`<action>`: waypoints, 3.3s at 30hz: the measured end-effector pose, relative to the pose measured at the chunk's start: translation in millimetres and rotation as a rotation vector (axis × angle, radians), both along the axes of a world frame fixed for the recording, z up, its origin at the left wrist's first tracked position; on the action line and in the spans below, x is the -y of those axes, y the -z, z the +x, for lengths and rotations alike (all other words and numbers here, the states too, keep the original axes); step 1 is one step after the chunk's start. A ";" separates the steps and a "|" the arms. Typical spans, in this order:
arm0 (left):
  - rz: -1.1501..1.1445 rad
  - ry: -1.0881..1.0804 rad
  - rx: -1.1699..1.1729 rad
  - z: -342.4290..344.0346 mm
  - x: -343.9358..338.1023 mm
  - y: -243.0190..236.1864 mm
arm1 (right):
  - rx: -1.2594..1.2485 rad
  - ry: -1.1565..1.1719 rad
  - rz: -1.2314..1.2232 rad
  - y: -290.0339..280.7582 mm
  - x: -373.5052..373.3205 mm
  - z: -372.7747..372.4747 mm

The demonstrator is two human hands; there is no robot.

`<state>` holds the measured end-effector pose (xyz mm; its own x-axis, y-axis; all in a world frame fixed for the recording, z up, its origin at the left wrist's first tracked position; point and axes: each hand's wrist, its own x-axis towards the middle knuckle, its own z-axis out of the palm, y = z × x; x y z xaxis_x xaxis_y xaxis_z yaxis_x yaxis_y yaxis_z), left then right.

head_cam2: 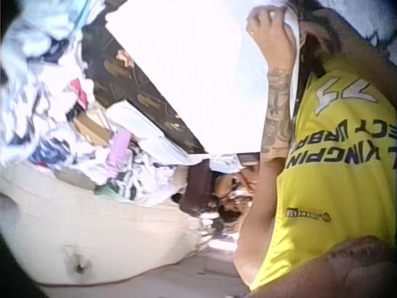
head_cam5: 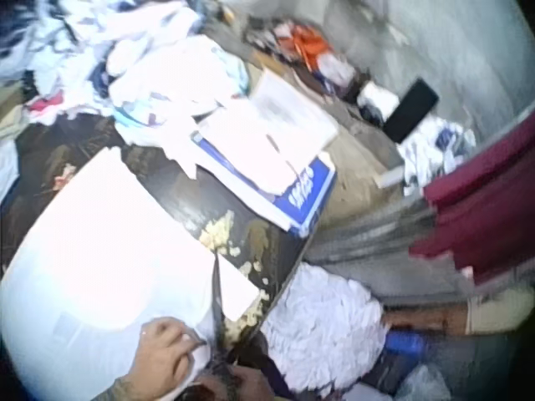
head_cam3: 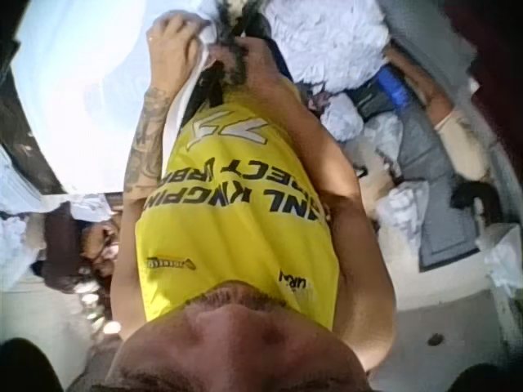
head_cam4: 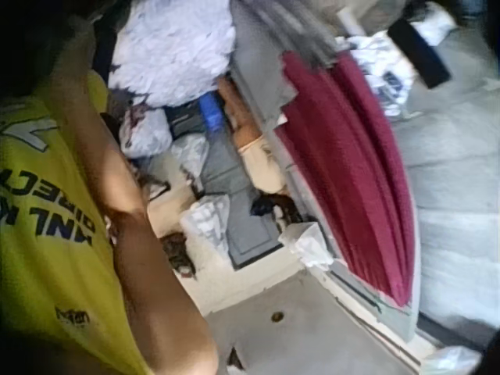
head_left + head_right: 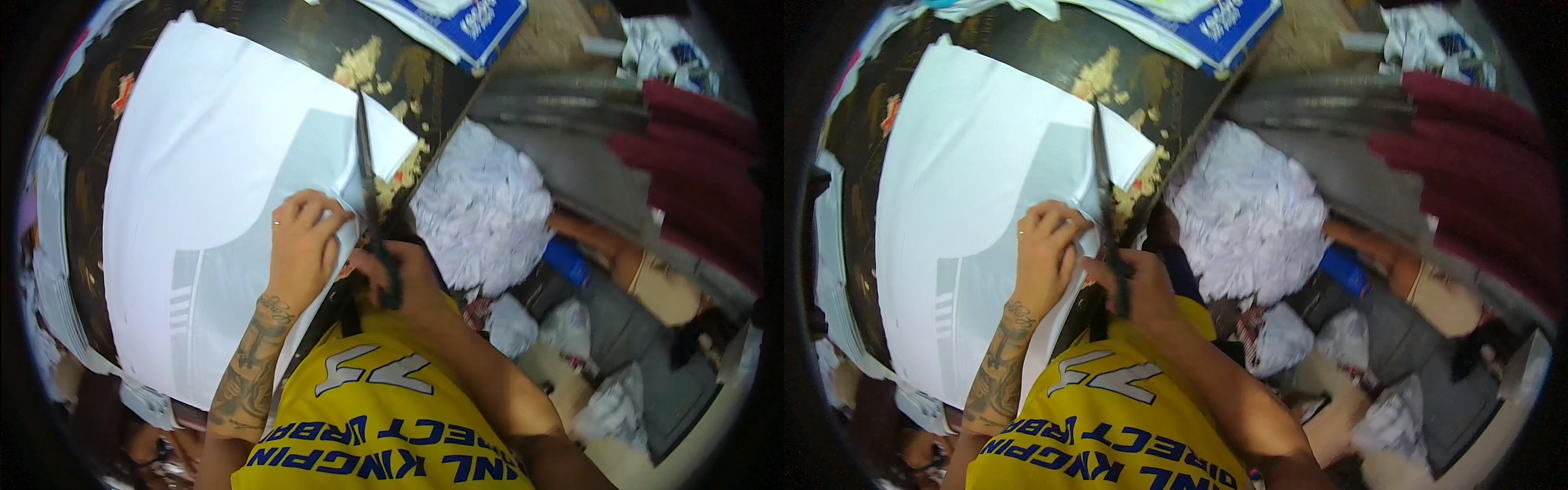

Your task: The person aligns a white fabric sheet on a table, uses shears to cut it into a specific shape, and repeats the process with another printed fabric sheet. The person handles the fabric and shears throughout, cutting and repositioning the material on the table.

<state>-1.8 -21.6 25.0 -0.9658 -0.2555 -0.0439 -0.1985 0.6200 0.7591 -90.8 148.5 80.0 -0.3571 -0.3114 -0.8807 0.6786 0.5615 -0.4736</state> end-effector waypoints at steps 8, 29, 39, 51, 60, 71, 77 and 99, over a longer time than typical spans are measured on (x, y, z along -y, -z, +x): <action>-0.286 0.091 0.210 -91.1 -86.4 -34.3 | -0.142 -0.711 0.039 -54.2 -123.7 -191.1; -0.124 -0.486 0.021 -59.9 -60.9 -7.9 | -0.202 -1.247 0.032 5.0 -1.0 -248.9; -0.070 -0.549 0.045 -64.6 -61.2 -14.5 | -0.268 -1.273 0.011 13.5 -0.2 -242.4; -0.205 -1.067 0.084 -124.0 -77.9 -13.9 | -0.166 -1.990 0.095 -62.3 147.3 -386.3; -0.404 -1.152 0.197 -164.1 -123.5 23.3 | -0.182 -2.560 -0.172 -26.9 301.4 -351.7; -0.483 -1.177 0.227 -165.8 -121.0 18.8 | -0.266 -2.604 -0.219 -18.8 301.8 -344.2; -0.488 -1.197 0.199 -165.5 -121.1 19.6 | -0.317 -2.622 -0.101 -18.7 299.2 -343.1; -0.458 -1.227 0.127 -164.2 -124.1 24.8 | -0.406 -2.562 -0.148 -10.8 273.5 -271.8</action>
<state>-166.0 102.4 0.2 -0.0919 -0.9738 0.2078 -0.8671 0.1809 0.4641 -362.7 -124.9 90.8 0.4877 -0.2017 -0.8494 -0.8614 -0.2695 -0.4306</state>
